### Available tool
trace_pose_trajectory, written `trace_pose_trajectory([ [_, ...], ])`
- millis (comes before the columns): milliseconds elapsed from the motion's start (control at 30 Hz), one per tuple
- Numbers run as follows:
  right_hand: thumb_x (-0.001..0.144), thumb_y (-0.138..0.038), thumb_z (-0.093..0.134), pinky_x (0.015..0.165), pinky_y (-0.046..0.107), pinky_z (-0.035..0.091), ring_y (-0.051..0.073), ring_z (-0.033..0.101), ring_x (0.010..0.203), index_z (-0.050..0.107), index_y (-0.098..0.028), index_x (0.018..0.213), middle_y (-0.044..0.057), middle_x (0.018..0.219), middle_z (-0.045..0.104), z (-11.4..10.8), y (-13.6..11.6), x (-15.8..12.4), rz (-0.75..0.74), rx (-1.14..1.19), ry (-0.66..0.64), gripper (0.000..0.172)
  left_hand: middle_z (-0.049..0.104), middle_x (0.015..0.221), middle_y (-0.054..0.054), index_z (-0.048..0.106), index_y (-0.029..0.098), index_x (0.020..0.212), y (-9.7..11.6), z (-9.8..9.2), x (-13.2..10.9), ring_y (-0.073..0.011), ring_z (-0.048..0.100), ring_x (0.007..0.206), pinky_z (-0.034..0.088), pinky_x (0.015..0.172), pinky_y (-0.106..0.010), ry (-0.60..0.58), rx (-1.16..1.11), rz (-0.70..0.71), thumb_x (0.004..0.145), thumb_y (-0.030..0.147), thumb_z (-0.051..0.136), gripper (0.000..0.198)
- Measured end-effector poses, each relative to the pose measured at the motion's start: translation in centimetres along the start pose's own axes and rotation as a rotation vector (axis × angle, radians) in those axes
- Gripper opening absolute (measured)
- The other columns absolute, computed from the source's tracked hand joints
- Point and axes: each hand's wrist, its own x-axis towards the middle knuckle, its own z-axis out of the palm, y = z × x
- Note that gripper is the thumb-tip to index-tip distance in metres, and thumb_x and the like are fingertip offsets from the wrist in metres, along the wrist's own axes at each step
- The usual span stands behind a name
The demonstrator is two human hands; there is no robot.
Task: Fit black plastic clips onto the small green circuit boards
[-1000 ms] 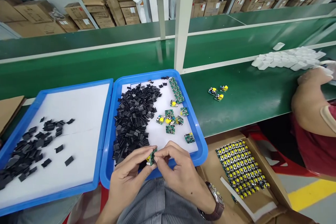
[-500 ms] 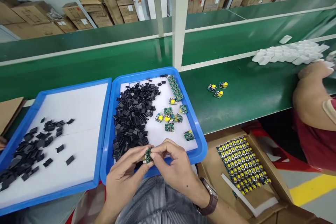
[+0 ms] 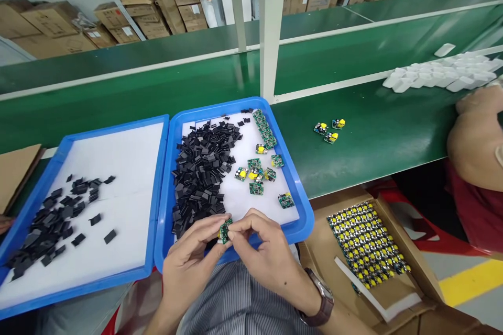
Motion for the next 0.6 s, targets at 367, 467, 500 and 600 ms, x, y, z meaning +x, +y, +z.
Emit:
trace_pose_trajectory([
  [367, 0.097, -0.017, 0.064, 0.068, 0.028, 0.050, 0.015, 0.061, 0.074, 0.073, -0.022, 0.093, 0.000, 0.082, 0.064, -0.1, -0.4, 0.3, 0.050, -0.051, -0.027, 0.011, 0.076, 0.128, -0.005, 0.072, 0.033, 0.132, -0.3, 0.0, -0.2, -0.0229, 0.072, 0.118, 0.060, 0.106, -0.042, -0.008, 0.083, 0.206, 0.087, -0.003, 0.072, 0.058],
  [467, 0.097, -0.017, 0.065, 0.067, 0.028, 0.049, 0.015, 0.060, 0.074, 0.073, -0.022, 0.092, -0.001, 0.081, 0.063, -0.4, -0.2, 0.5, 0.002, -0.042, -0.058, 0.012, 0.077, 0.126, -0.005, 0.073, 0.030, 0.131, -0.4, 0.1, -0.3, -0.0225, 0.073, 0.116, 0.061, 0.105, -0.041, -0.021, 0.095, 0.213, 0.088, -0.002, 0.071, 0.054],
  [500, 0.097, -0.017, 0.066, 0.067, 0.028, 0.049, 0.014, 0.060, 0.074, 0.074, -0.022, 0.091, -0.001, 0.080, 0.063, -0.6, -0.1, 0.6, -0.003, -0.035, -0.070, 0.012, 0.077, 0.124, -0.006, 0.073, 0.029, 0.131, -0.5, 0.2, -0.3, -0.0223, 0.073, 0.115, 0.062, 0.103, -0.040, -0.018, 0.099, 0.222, 0.088, -0.002, 0.071, 0.052],
  [600, 0.098, -0.022, 0.070, 0.068, 0.027, 0.053, 0.014, 0.063, 0.073, 0.078, -0.025, 0.097, 0.000, 0.083, 0.068, -1.2, 0.1, 1.1, 0.060, 0.056, -0.116, 0.009, 0.077, 0.122, -0.006, 0.073, 0.026, 0.129, -0.7, 0.4, -0.2, -0.0222, 0.073, 0.111, 0.063, 0.098, -0.038, 0.003, 0.123, 0.230, 0.088, 0.002, 0.074, 0.048],
])
